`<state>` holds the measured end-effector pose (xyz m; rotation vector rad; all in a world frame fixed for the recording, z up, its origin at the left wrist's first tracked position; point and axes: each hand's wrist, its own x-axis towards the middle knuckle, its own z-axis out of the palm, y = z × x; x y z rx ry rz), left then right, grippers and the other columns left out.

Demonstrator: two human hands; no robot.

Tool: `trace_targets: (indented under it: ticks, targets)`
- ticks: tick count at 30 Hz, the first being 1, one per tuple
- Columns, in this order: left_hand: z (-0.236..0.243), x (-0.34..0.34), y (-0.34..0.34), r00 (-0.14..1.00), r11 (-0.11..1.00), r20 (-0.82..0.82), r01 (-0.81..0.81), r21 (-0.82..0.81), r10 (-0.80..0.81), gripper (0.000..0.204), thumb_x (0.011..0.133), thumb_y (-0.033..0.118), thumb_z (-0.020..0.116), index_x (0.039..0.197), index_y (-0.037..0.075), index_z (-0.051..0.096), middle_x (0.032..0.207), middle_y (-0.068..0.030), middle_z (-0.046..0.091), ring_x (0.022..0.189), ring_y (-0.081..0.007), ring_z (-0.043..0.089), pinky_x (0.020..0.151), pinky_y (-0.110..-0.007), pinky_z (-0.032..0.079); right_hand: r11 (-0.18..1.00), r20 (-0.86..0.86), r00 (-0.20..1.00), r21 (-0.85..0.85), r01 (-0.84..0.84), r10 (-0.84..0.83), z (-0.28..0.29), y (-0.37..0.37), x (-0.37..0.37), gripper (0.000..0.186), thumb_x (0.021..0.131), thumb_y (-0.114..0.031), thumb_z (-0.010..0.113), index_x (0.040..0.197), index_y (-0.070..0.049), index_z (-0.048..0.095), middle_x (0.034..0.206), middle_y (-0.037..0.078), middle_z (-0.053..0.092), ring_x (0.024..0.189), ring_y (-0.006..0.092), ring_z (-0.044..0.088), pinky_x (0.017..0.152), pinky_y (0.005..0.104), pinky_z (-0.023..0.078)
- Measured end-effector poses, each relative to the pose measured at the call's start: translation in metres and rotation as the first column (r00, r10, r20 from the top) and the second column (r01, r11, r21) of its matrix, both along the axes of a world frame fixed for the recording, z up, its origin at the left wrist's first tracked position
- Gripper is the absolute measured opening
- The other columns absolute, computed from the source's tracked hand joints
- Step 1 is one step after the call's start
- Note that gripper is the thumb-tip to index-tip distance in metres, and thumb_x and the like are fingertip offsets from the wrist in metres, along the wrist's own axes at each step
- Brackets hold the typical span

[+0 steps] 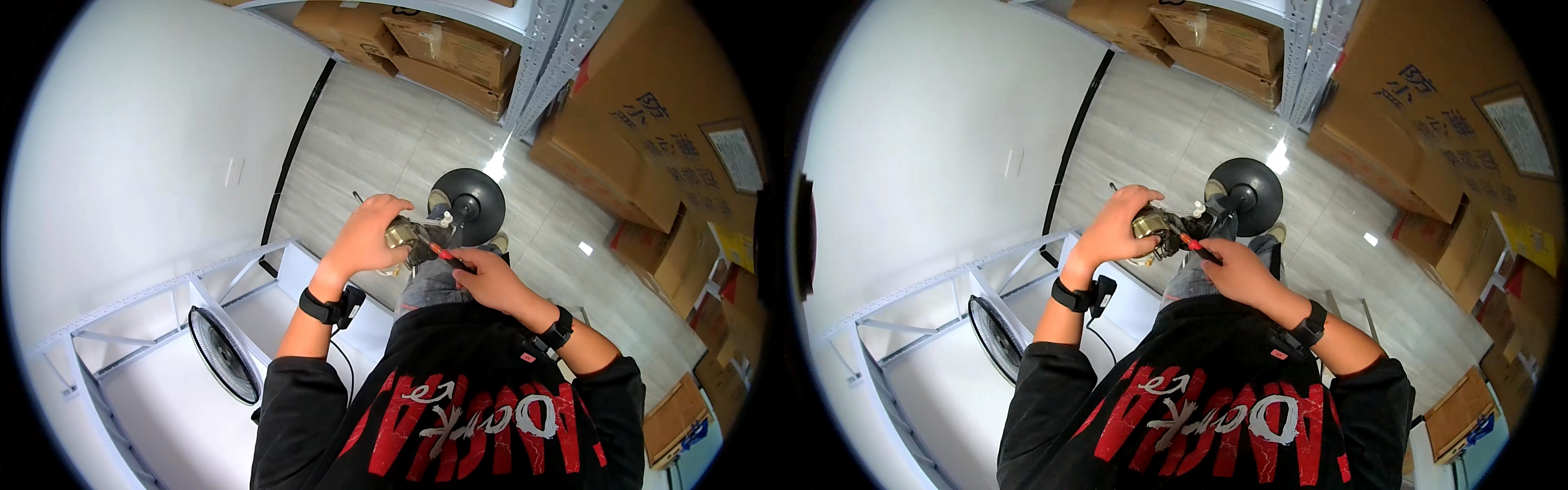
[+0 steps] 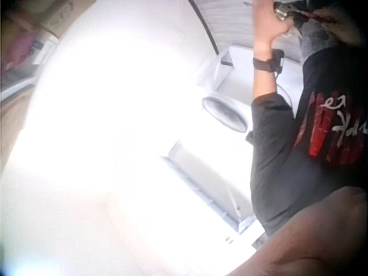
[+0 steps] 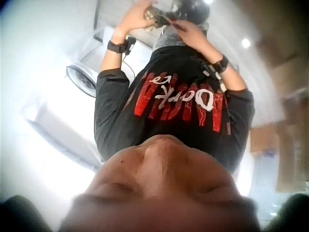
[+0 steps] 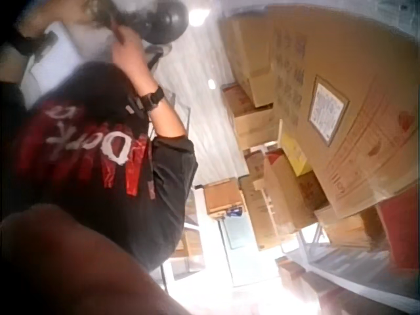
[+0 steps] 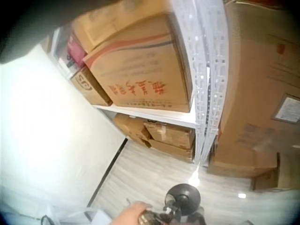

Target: The person uses a screwdriver to loosen and tighten screws on a brass-colored electrical component, likely a fan motor. They repeatedly adjust the component, remove and reinsert a small white plastic piece, and manipulate wires while working in a storage room.

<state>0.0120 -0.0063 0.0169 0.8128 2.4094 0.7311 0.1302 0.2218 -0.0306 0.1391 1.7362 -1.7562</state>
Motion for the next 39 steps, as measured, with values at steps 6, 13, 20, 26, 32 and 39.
trace_targets:
  ticks: [6,13,20,26,32,39]
  targets:
    - [-0.001,0.005,0.001,0.996,0.997,-0.051,0.071,0.009,-0.071,0.05,0.062,0.016,0.07,0.11,0.005,0.061,0.107,-0.0148,0.061,0.109,-0.0367,0.054,0.096,-0.044,0.044,0.976,-0.224,0.959,0.095,0.198,-0.173,-0.001,-0.015,0.023,0.031,0.087,-0.012,0.06,0.115,0.0,0.06,0.09,0.021,0.067,0.083,0.0362,0.065,0.072,0.0408,0.049]
    - [-0.004,0.013,0.004,0.991,0.993,-0.077,0.107,-0.043,-0.11,0.047,0.063,0.016,0.07,0.108,0.005,0.062,0.109,-0.016,0.064,0.118,-0.0394,0.054,0.099,-0.045,0.045,0.968,-0.164,0.962,0.091,0.234,-0.217,-0.017,-0.021,0.029,0.023,0.087,-0.017,0.061,0.101,0.001,0.062,0.079,0.02,0.065,0.075,0.0382,0.064,0.066,0.0449,0.048]
    - [-0.005,0.019,0.011,0.997,0.999,-0.069,0.019,-0.04,-0.022,0.046,0.063,0.016,0.07,0.106,0.002,0.064,0.111,-0.0183,0.065,0.118,-0.0395,0.055,0.099,-0.045,0.045,0.96,0.227,0.942,-0.075,0.271,-0.248,-0.034,-0.031,0.038,0.02,0.089,-0.018,0.061,0.095,0.001,0.061,0.074,0.017,0.063,0.064,0.0315,0.063,0.058,0.0397,0.046]
    - [-0.009,0.024,0.01,0.996,0.999,-0.091,-0.022,-0.045,0.018,0.044,0.064,0.017,0.07,0.105,0.001,0.065,0.111,-0.0196,0.065,0.116,-0.0391,0.057,0.097,-0.044,0.046,0.955,-0.133,0.948,0.027,0.294,-0.288,-0.047,-0.03,0.043,0.019,0.086,-0.016,0.064,0.094,0.001,0.06,0.075,0.018,0.062,0.063,0.0316,0.061,0.057,0.0398,0.046]
    - [-0.013,0.023,0.011,0.991,1.0,-0.132,-0.014,-0.022,0.011,0.042,0.064,0.016,0.069,0.103,0.002,0.066,0.108,-0.0184,0.066,0.108,-0.0369,0.06,0.093,-0.042,0.048,0.982,-0.151,0.974,0.056,0.18,-0.17,-0.03,-0.017,0.03,0.023,0.086,-0.012,0.064,0.105,-0.001,0.062,0.074,0.012,0.059,0.059,0.0191,0.056,0.053,0.0343,0.044]
    - [-0.007,0.026,0.016,0.992,0.995,-0.08,-0.097,-0.033,0.095,0.046,0.064,0.015,0.069,0.109,0.003,0.065,0.104,-0.0148,0.067,0.101,-0.0337,0.062,0.088,-0.04,0.05,0.821,0.505,0.843,-0.393,0.414,-0.183,-0.011,0.003,0.022,0.012,0.093,-0.012,0.059,0.099,-0.002,0.06,0.074,0.0,0.054,0.056,0.0047,0.046,0.044,0.0228,0.032]
